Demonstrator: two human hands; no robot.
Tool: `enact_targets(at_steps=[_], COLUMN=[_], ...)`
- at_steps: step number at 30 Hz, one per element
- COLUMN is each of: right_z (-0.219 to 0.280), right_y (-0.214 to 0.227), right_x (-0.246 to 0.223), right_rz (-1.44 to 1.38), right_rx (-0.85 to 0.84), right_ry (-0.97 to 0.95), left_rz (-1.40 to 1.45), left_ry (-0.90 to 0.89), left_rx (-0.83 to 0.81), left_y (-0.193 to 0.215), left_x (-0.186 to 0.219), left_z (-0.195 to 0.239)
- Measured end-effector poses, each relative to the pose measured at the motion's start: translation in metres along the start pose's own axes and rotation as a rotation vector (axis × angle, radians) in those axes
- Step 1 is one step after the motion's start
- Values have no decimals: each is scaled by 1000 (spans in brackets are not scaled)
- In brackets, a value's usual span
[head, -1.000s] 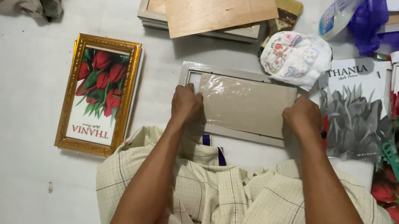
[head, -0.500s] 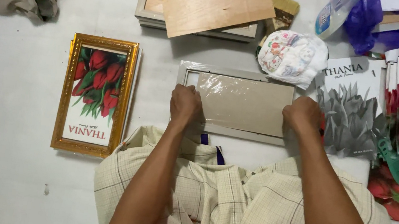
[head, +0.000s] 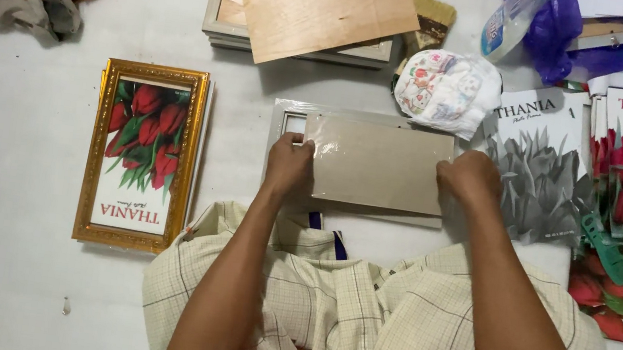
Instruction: Applying a finish or adhesive to the inner edge of a picture frame using a brush after removing the backing
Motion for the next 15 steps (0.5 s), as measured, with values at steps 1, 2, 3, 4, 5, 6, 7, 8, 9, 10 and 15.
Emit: enact_targets(at_steps=[1, 2, 3, 4, 5, 6, 7, 8, 9, 10, 15], right_z=[5, 11, 16, 35, 55, 77, 87, 101, 117, 121, 149], right_y=[5, 10, 15, 24, 29, 33, 31, 25, 19, 10, -4], right_x=[-5, -13, -21, -41, -67, -93, -98, -112, -126, -126, -140], right_rz=[0, -20, -39, -40, -79, -117, -117, -131, -147, -146, -26], right_rx=[1, -5, -10, -9, -100, -191, -191, -283, -374, -373, -285], right_ry=[0, 54, 108, 109, 212, 316, 315, 474, 633, 632, 904], left_rz=[0, 125, 249, 250, 406, 562, 562, 645, 727, 727, 869], left_ry=[-1, -22, -44, -45, -44, -43, -42, -92, -144, -143, -164], left_rx=[0, -30, -60, -60, -85, -110, -111, -154, -198, -200, -540], left_y=[4, 6, 8, 8, 6, 5, 3, 0, -2, 0, 1], left_x=[5, 11, 18, 21, 24, 27, 23, 23, 23, 28, 63], left_z=[4, 9, 13, 14, 16, 17, 12, 8, 3, 9, 52])
Point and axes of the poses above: each hand's wrist, its own z-axis away from the middle knuckle, its own y-axis out of the back of the hand, x = y × z, the point moved 6 cm from there along -z, towards the middle knuckle, and after that the axes turned 15 degrees about -z, right-handed, at the moved point
